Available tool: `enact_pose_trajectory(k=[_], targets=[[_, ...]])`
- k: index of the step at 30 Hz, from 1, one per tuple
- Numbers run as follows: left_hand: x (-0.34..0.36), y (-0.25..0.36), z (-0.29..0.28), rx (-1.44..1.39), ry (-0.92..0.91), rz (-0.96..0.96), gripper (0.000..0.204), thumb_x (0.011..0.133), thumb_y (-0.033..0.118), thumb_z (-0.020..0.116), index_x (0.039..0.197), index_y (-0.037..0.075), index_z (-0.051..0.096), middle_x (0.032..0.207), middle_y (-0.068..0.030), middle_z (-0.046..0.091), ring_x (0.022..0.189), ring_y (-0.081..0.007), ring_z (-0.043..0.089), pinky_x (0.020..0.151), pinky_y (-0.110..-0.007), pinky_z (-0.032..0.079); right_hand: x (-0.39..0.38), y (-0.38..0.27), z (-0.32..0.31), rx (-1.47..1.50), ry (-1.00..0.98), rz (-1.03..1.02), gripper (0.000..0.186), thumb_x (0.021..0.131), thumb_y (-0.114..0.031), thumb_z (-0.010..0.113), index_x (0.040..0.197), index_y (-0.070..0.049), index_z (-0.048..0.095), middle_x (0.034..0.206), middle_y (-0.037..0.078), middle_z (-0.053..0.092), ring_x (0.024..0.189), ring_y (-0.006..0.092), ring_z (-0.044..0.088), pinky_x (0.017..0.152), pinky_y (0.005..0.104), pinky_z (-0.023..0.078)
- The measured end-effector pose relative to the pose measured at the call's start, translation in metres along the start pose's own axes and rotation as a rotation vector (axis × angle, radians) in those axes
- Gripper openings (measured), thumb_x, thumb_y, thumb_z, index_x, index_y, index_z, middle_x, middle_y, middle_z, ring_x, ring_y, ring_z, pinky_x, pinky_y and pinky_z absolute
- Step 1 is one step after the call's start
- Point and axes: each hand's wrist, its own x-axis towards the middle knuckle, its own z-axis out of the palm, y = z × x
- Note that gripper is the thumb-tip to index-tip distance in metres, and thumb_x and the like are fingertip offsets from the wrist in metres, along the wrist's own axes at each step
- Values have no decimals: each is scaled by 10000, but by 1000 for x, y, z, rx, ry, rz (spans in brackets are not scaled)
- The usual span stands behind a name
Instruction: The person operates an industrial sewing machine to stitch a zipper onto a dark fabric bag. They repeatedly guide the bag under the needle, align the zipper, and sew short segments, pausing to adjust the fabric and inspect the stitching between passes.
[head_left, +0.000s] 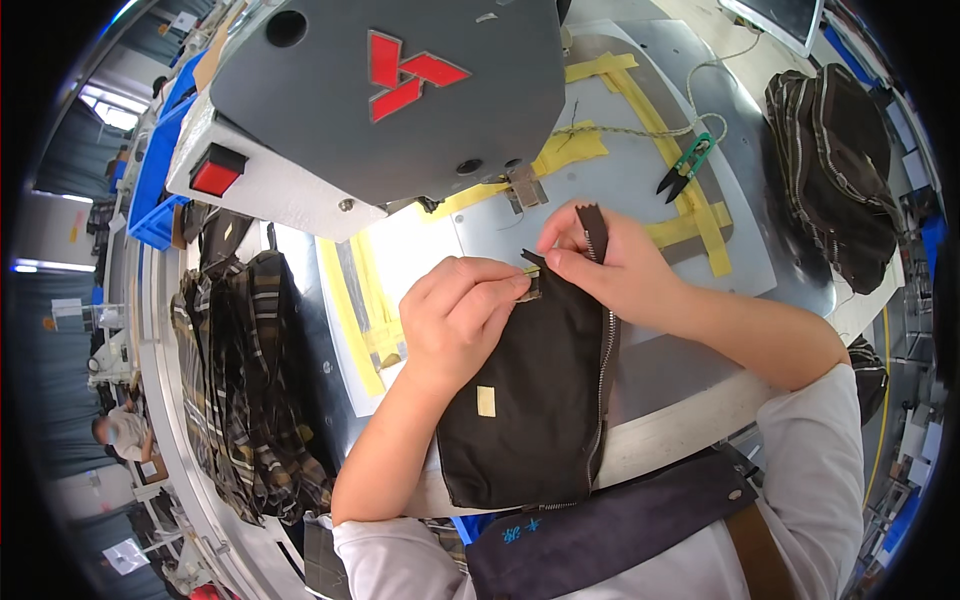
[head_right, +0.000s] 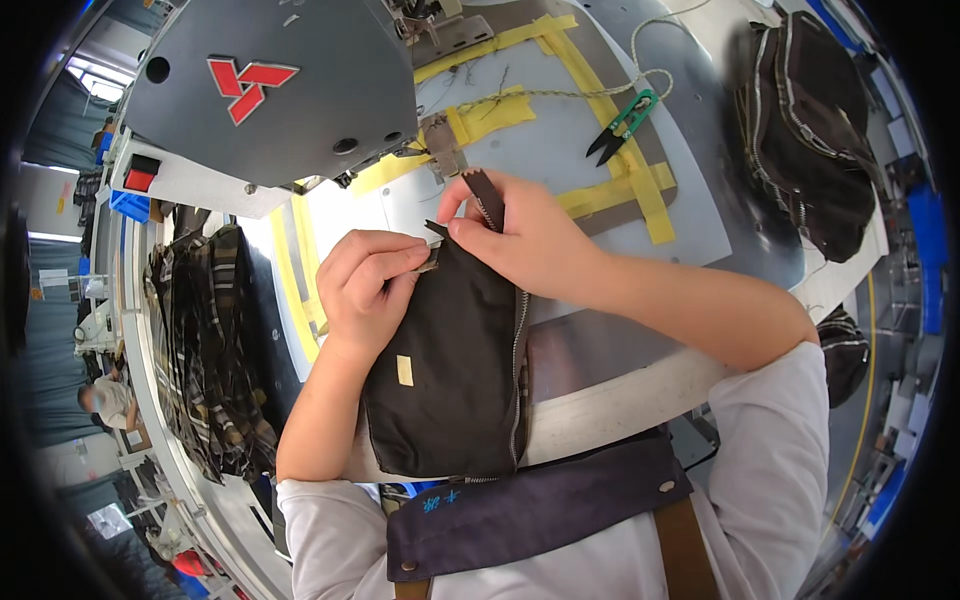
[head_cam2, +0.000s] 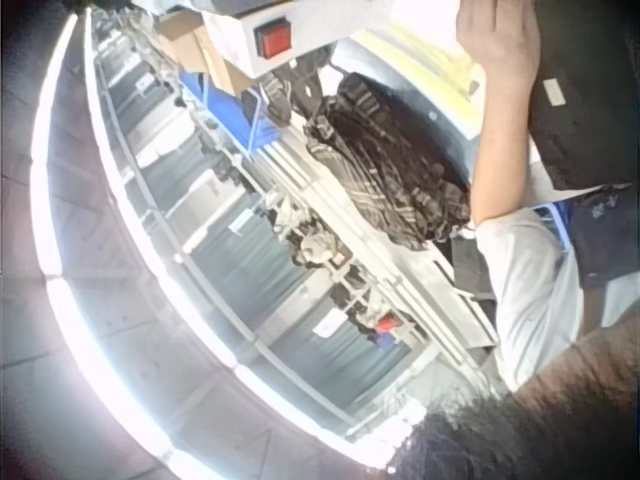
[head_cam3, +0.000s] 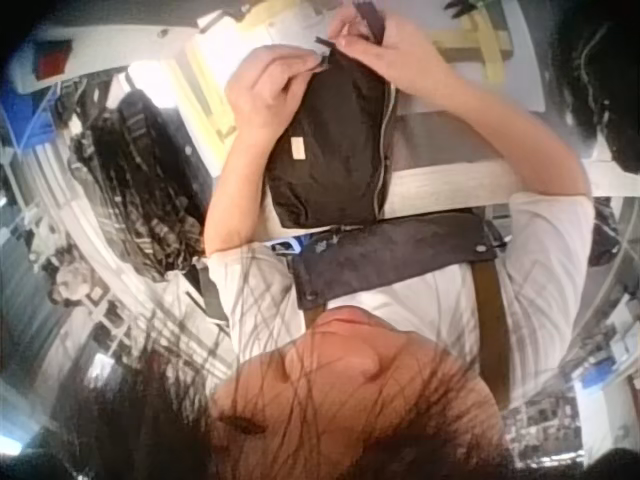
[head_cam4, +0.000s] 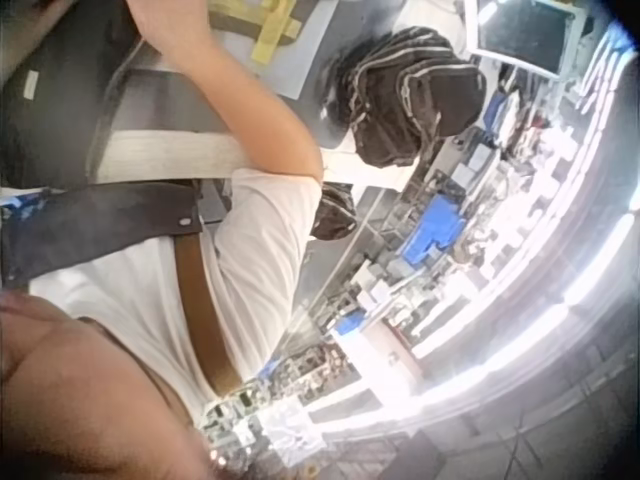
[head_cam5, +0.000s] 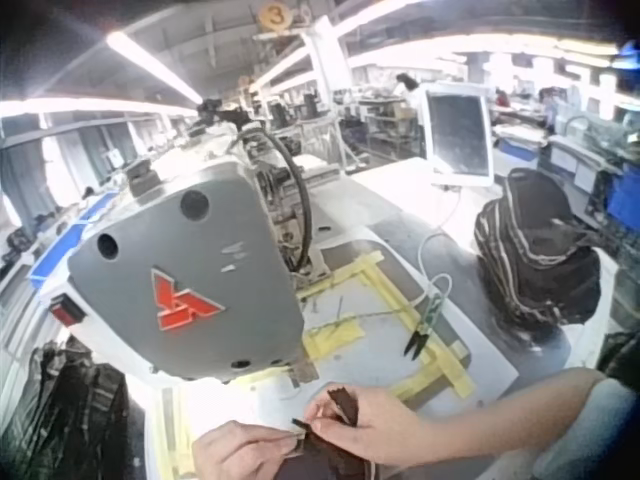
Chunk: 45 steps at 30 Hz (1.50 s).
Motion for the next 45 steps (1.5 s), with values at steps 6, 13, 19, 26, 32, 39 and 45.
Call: enact_pose_trajectory(k=[6,13,19,26,32,39,45], targets=[[1,-6,-1,-115,-72,-7,272,625,-17,782,826,114,653,822,5,673,663,-166,624,529,-274,483,4,-6,-17,-426,-146,-421,82,821,-65,697,901,-67,678,791,13,623,676,144,586,611,285,468],[0,-5,-3,-221,-131,-126,275,610,-34,775,811,110,655,807,-5,673,681,-179,627,539,-286,477,2,1,-19,-782,-159,-804,157,754,-132,731,882,-88,654,796,14,599,688,218,622,585,317,509],[-1,-1,1,-250,-124,-194,273,610,-22,782,820,103,661,795,-15,667,672,-195,628,540,-294,483,-4,-3,-11,-914,-110,-788,195,690,-34,716,863,-66,631,771,34,606,651,213,611,531,306,481],[-1,0,2,-144,-61,-3,242,636,31,795,825,125,676,865,-13,656,678,-184,619,547,-288,486,-4,-14,-4,-340,-131,-77,137,779,-95,645,876,-6,606,764,90,624,696,188,606,625,323,489],[-6,2,5,-82,-34,-60,226,644,41,791,811,128,665,944,-10,645,738,-187,618,595,-307,500,2,-8,-6,-184,-186,-15,158,859,-141,634,891,11,606,767,79,625,692,139,566,643,293,468],[5,8,4,63,-83,50,221,670,32,762,810,99,605,868,-18,615,759,-230,612,656,-357,506,7,-3,-5,-120,-110,83,76,910,-76,616,916,-4,595,765,-14,555,704,54,485,629,229,422],[2,17,5,28,-229,-248,239,624,-49,755,785,73,627,736,-29,556,699,-236,573,728,-366,534,3,-1,0,-135,-96,118,111,907,-115,637,930,-10,607,789,-15,569,735,49,486,669,236,424]])
